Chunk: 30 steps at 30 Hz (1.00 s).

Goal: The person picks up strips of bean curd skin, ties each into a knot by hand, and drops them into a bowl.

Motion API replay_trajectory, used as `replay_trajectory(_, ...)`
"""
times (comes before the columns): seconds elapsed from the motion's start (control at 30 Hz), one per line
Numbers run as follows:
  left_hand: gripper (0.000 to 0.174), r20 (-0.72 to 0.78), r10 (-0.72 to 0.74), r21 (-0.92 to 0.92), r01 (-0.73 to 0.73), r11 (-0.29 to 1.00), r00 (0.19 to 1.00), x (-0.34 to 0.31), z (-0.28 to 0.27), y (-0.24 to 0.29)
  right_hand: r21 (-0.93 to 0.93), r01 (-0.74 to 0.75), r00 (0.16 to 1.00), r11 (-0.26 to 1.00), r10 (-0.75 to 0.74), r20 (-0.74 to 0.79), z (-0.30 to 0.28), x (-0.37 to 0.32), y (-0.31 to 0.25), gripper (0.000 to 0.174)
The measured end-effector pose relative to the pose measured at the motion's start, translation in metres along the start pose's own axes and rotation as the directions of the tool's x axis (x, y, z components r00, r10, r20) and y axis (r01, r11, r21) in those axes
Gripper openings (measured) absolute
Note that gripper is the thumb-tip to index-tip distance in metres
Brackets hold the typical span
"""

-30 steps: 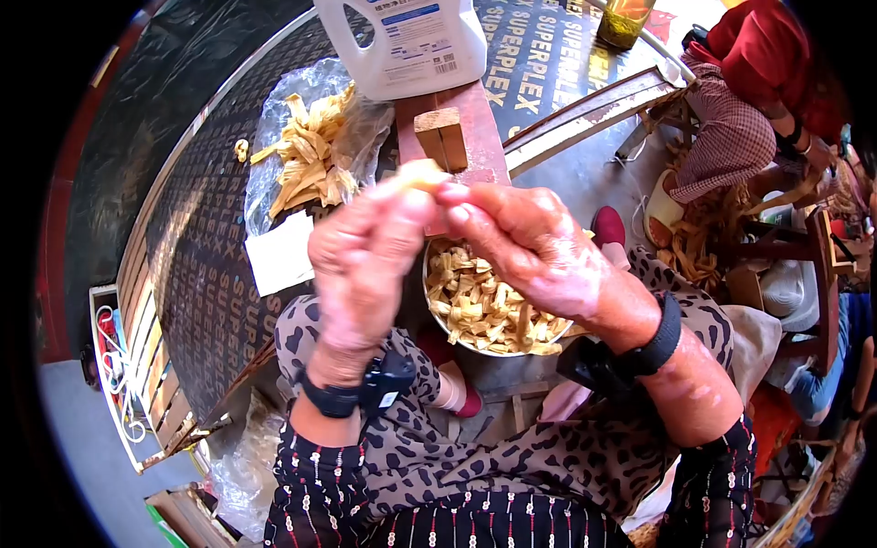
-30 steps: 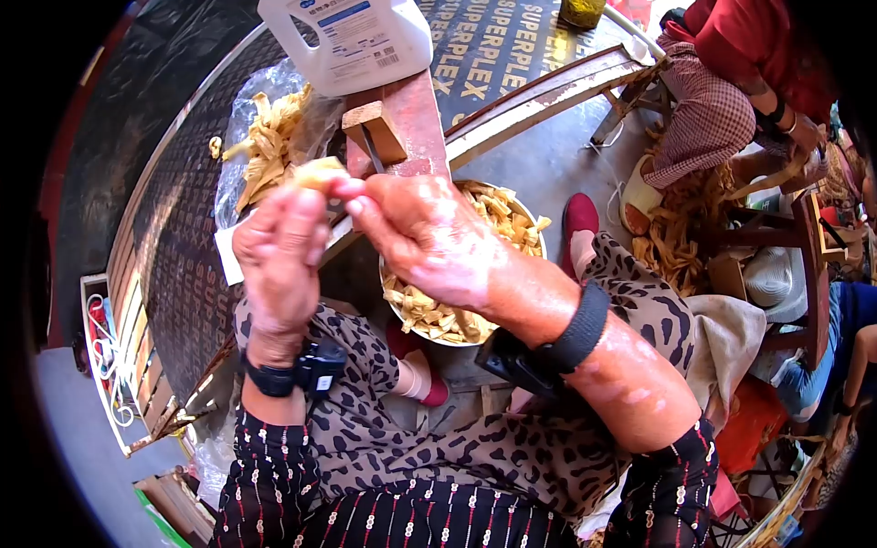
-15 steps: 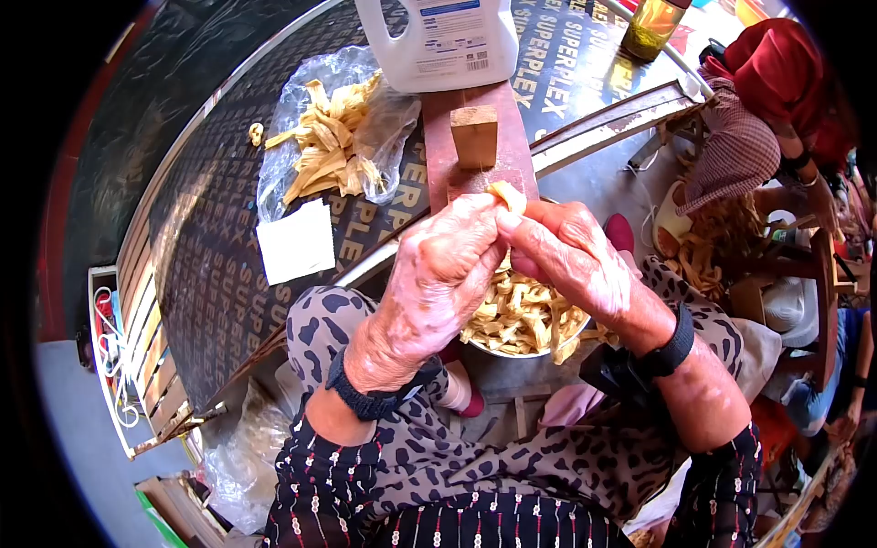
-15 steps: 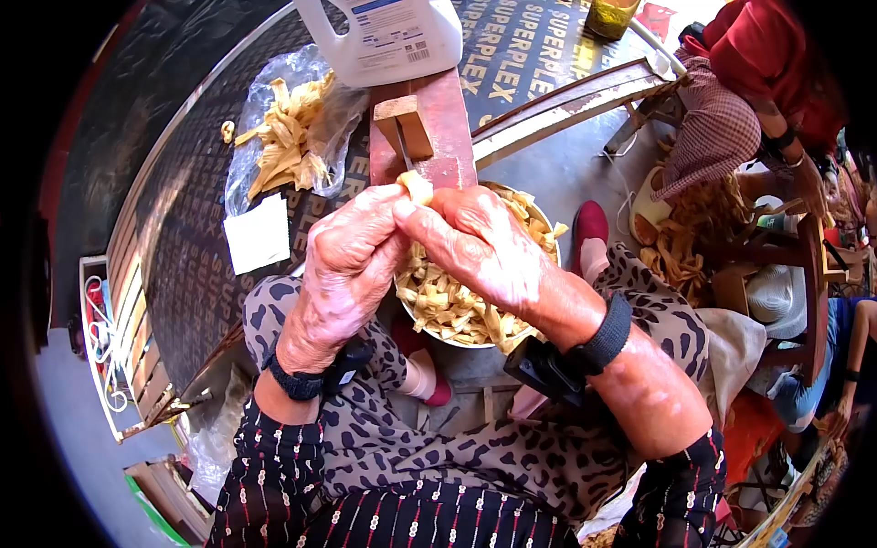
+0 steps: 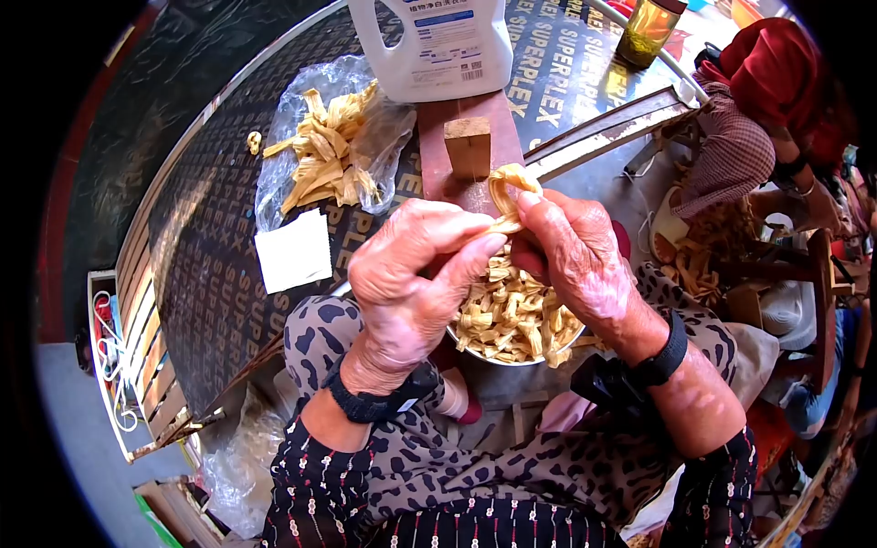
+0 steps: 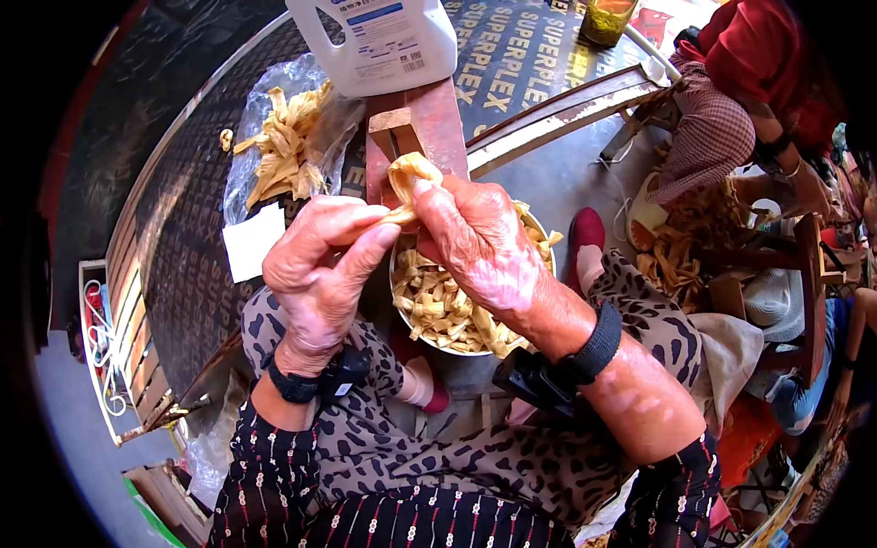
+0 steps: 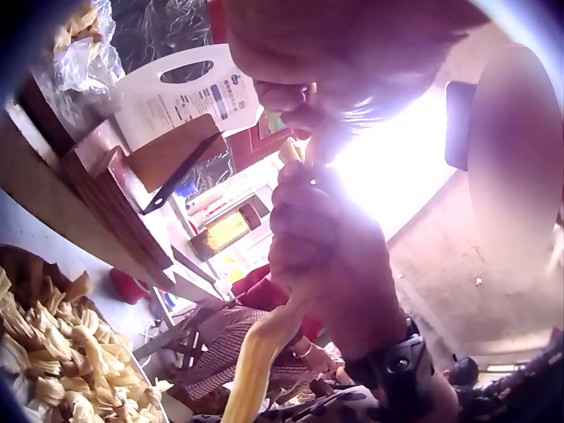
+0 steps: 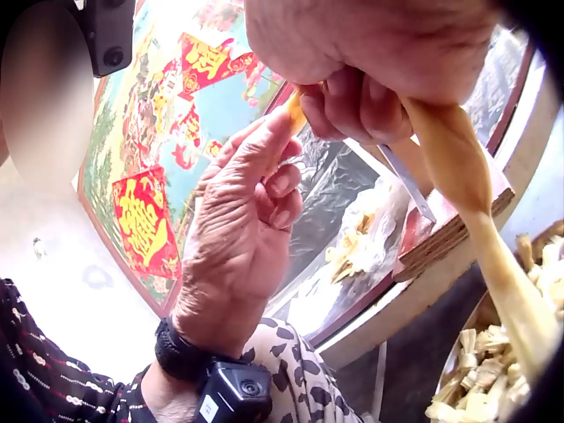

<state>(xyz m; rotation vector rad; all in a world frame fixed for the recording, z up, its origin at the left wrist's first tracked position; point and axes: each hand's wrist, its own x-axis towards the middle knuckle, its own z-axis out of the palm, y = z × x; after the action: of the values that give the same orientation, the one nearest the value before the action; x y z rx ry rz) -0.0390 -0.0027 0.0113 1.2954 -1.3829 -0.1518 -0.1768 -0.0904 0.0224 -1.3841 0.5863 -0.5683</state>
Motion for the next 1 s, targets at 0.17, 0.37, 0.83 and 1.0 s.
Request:
replay_trajectory(0.17, 0.022, 0.225, -0.605, -0.581, 0.604, 0.545, 0.764, 0.002, -0.004, -0.002, -0.105, 0.045, 0.999, 0.993, -0.042, 0.029, -0.004, -0.003, -0.004, 0.032)
replay_trajectory(0.37, 0.032, 0.353, -0.669, -0.727, 0.642, 0.244, 0.654, 0.002, -0.004, -0.012, -0.21, 0.131, 0.986, 0.969, -0.105, 0.13, -0.006, -0.003, 0.003, 0.026)
replay_trajectory(0.83, 0.018, 0.426, -0.701, -0.76, 0.646, 0.065, 0.572, -0.004, -0.005, -0.015, -0.317, 0.279, 0.94, 0.906, -0.19, 0.285, -0.005, 0.001, 0.004, 0.02)
replay_trajectory(1.0, 0.018, 0.433, -0.727, -0.743, 0.667, 0.047, 0.534, -0.006, -0.004, -0.016, -0.345, 0.366, 0.917, 0.864, -0.271, 0.293, -0.004, 0.003, 0.009, 0.018)
